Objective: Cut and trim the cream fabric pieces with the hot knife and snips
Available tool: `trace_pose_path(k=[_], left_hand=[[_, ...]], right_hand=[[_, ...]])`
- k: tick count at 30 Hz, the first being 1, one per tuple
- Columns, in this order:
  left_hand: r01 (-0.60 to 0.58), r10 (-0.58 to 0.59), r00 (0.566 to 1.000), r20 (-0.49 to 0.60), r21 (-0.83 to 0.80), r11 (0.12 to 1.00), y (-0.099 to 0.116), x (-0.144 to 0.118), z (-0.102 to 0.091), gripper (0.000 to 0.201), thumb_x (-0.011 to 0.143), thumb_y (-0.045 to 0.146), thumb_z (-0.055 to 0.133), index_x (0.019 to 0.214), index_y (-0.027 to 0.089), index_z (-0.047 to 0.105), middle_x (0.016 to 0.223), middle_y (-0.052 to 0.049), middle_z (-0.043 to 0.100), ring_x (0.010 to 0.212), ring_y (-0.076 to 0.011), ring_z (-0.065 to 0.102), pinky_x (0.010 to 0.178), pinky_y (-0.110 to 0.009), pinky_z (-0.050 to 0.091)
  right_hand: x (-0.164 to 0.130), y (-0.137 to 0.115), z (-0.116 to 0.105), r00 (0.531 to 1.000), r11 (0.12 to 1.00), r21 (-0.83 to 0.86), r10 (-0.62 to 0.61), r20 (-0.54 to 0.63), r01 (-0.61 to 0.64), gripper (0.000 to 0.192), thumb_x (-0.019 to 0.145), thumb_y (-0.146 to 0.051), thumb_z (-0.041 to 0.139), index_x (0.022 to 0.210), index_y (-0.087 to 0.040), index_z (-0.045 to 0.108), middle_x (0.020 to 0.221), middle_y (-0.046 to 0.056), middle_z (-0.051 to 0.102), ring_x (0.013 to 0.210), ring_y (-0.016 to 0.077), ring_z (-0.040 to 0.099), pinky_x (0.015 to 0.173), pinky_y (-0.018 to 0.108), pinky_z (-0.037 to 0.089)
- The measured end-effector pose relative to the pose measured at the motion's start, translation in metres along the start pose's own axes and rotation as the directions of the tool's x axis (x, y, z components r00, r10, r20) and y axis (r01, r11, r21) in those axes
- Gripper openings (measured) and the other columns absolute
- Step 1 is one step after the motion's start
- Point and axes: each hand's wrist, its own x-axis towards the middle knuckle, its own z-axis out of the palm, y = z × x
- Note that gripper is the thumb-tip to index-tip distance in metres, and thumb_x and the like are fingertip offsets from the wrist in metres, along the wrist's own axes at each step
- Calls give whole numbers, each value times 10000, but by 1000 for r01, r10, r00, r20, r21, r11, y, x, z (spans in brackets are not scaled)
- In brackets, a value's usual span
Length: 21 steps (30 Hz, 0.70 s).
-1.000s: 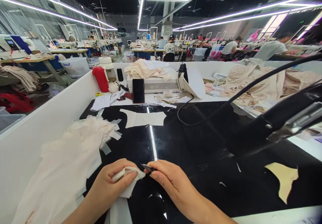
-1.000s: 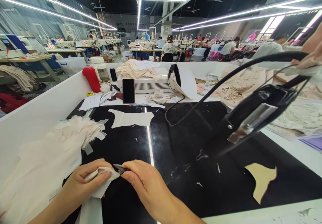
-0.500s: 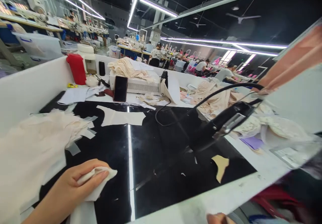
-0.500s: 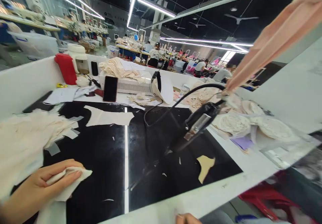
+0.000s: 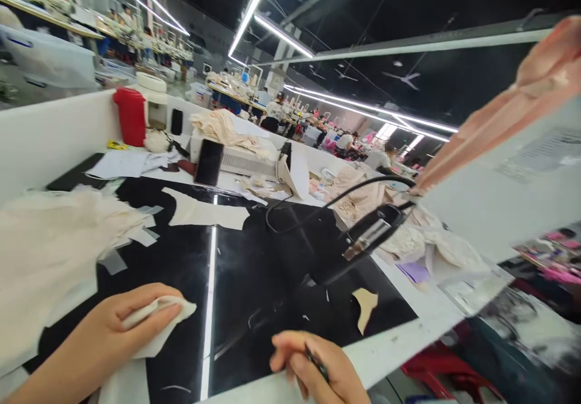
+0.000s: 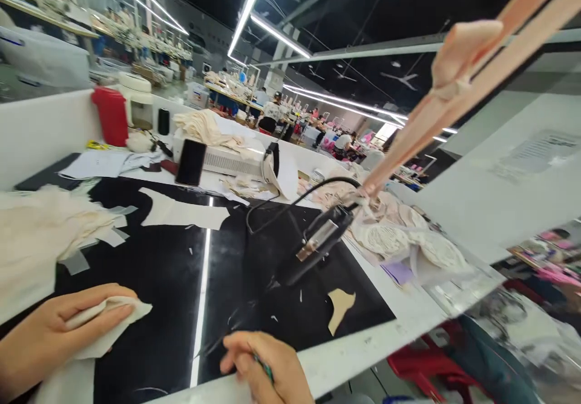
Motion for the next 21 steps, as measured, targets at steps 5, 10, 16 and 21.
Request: trace_pose_path(k=[5,10,16,21], left_hand=[[8,3,992,123,-89,996,16,-2,0,482,825,701,581,816,248,746,692,19,558,635,-146,465,570,-218,406],[2,21,985,173,-133,991,16,-1,-1,446,848,647,582,760,224,692,692,24,495,640,-140,413,571,-224,378],[5,23,983,180,-155,988,14,-1,1,417,866,612,565,763,228,690,728,25,537,684,-149,479,631,-235,398],[-14,33,988,153,-126,992,12,-2,3,442,871,637,547,757,234,689,733,16,556,705,-163,506,648,-238,426]], right_hand=[[93,-32,20,915,844,-354,-384,125,403,359,1063,-228,464,1371,-287,639,1419,51,671,1310,198,603,1160,390,476],[147,-28,42,832,568,-623,-477,282,537,469,944,-11,485,1351,-196,626,1519,79,610,1415,258,544,1178,495,492],[149,-15,45,814,448,-714,-493,306,539,523,879,20,487,1350,-163,623,1485,97,639,1373,310,593,1101,528,555],[108,13,18,698,259,-768,-642,316,586,570,825,7,472,1357,-145,610,1409,102,697,1243,283,697,998,443,625]])
